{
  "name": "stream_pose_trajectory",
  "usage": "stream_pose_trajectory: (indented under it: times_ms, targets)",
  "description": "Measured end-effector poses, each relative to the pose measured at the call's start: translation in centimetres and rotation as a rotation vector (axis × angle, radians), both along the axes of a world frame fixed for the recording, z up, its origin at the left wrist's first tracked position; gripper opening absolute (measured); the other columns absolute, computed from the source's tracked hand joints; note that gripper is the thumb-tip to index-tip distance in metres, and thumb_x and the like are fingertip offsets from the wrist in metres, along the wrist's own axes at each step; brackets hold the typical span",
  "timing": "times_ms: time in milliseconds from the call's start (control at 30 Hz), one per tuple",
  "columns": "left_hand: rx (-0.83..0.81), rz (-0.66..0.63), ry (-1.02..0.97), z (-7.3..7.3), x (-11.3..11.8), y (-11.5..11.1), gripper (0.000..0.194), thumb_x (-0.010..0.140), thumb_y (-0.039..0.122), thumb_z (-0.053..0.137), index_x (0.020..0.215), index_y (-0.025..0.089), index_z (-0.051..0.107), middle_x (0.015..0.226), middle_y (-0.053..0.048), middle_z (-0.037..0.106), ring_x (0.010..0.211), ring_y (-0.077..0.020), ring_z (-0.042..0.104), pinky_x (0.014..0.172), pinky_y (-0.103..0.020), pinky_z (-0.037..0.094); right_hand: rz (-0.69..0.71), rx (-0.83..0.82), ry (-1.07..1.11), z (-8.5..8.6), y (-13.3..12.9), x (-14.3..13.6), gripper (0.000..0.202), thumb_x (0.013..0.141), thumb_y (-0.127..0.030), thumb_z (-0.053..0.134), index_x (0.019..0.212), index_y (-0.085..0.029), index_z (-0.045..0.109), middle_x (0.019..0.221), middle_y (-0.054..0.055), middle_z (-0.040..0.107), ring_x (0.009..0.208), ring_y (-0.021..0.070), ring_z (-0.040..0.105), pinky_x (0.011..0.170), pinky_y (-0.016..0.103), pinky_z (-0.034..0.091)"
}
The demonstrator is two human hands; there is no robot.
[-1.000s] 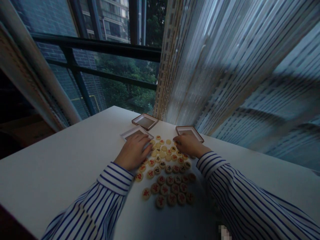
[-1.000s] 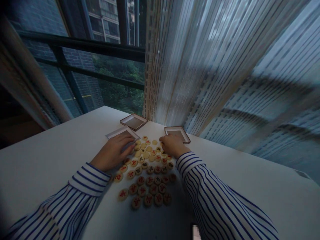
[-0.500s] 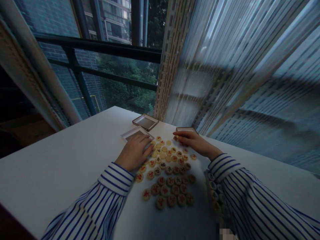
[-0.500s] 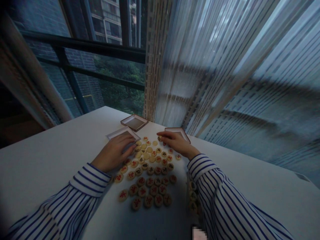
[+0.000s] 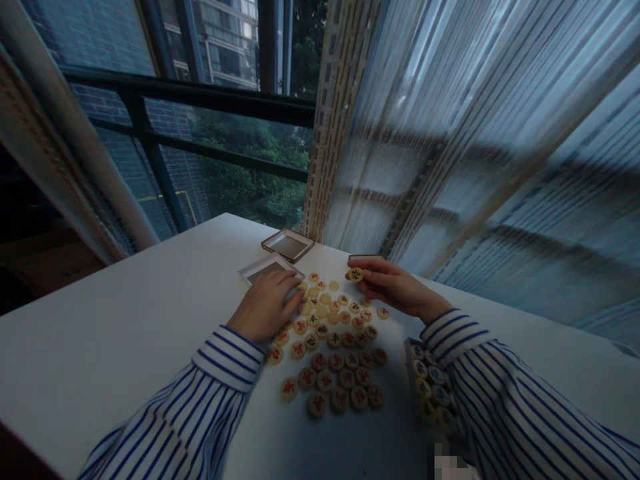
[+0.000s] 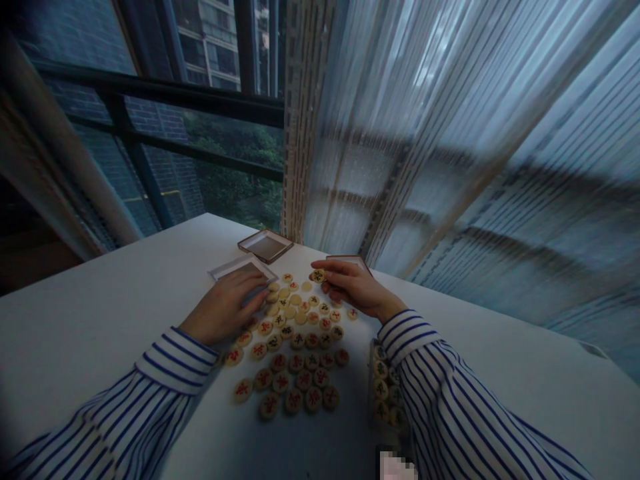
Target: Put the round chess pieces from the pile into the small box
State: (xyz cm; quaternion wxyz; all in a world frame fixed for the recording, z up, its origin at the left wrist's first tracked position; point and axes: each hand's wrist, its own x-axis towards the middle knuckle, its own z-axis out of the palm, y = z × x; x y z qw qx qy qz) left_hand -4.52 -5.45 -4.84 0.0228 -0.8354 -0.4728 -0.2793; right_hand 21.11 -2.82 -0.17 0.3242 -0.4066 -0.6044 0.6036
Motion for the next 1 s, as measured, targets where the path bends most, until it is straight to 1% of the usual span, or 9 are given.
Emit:
stream_pose_trajectory:
  times_ms: [100, 267, 467, 600, 700, 867, 1000]
  targets:
    - [-0.004, -0.007, 0.003, 0.0, 0.0, 0.0, 0.030, 0.086, 0.029, 0.043, 0.102, 0.013, 0.062, 0.111, -0.014, 0.063, 0.103, -0.0260, 0.057, 0.091, -0.045, 0.043, 0.008, -0.025, 0.032, 0.2, -0.2, 0.1, 0.034, 0.075, -0.025, 0.058, 0.109, -0.019, 0.058, 0.080, 0.001, 0.060, 0.063, 0.0084, 0.052, 0.057, 0.021, 0.043]
    - [0.007, 0.000, -0.006, -0.1, 0.0, 0.0, 0.029, 0.086, 0.030, 0.043, 0.101, 0.015, 0.062, 0.110, -0.012, 0.064, 0.103, -0.0253, 0.056, 0.091, -0.043, 0.043, 0.014, -0.056, 0.094, 0.5, -0.6, 0.0, 0.030, 0.077, -0.018, 0.056, 0.106, -0.019, 0.059, 0.088, 0.003, 0.063, 0.071, 0.0085, 0.057, 0.060, 0.019, 0.044]
    - [-0.012, -0.006, -0.011, 0.1, 0.1, -0.1, 0.030, 0.086, 0.031, 0.044, 0.100, 0.013, 0.063, 0.109, -0.014, 0.064, 0.102, -0.0263, 0.057, 0.090, -0.044, 0.044, 0.012, -0.070, 0.130, 0.9, -0.9, 0.0, 0.028, 0.076, -0.018, 0.059, 0.104, -0.019, 0.061, 0.088, 0.003, 0.063, 0.071, 0.0085, 0.057, 0.059, 0.019, 0.046]
    - [-0.003, -0.004, -0.002, 0.2, 0.1, -0.2, 0.029, 0.086, 0.030, 0.042, 0.100, 0.015, 0.063, 0.108, -0.012, 0.064, 0.102, -0.0250, 0.056, 0.091, -0.044, 0.043, 0.058, -0.067, 0.177, 1.0, -0.8, 0.2, 0.030, 0.073, -0.021, 0.065, 0.103, -0.020, 0.063, 0.088, 0.002, 0.062, 0.072, 0.0085, 0.058, 0.059, 0.019, 0.048]
    - [0.007, -0.010, 0.001, 0.1, 0.1, -0.1, 0.030, 0.087, 0.030, 0.041, 0.100, 0.013, 0.063, 0.109, -0.013, 0.064, 0.102, -0.0251, 0.056, 0.091, -0.044, 0.043, 0.071, -0.063, 0.193, 1.2, -1.0, 0.5, 0.028, 0.073, -0.021, 0.067, 0.101, -0.021, 0.064, 0.089, 0.001, 0.061, 0.075, 0.0092, 0.059, 0.060, 0.019, 0.050]
    - [0.017, -0.011, 0.007, 0.0, 0.1, -0.1, 0.033, 0.087, 0.032, 0.041, 0.102, 0.012, 0.062, 0.111, -0.015, 0.063, 0.103, -0.0263, 0.056, 0.091, -0.045, 0.043, 0.034, -0.086, 0.175, 1.4, -1.2, 1.4, 0.026, 0.073, -0.019, 0.067, 0.099, -0.020, 0.064, 0.084, 0.000, 0.063, 0.073, 0.0086, 0.061, 0.060, 0.018, 0.051]
    - [0.015, -0.012, 0.001, 0.1, 0.2, -0.2, 0.032, 0.087, 0.031, 0.041, 0.102, 0.013, 0.063, 0.111, -0.014, 0.063, 0.103, -0.0261, 0.056, 0.091, -0.046, 0.043, -0.008, -0.072, 0.167, 1.3, -1.8, 1.9, 0.023, 0.074, -0.020, 0.067, 0.097, -0.020, 0.064, 0.087, 0.001, 0.065, 0.074, 0.0086, 0.063, 0.063, 0.019, 0.053]
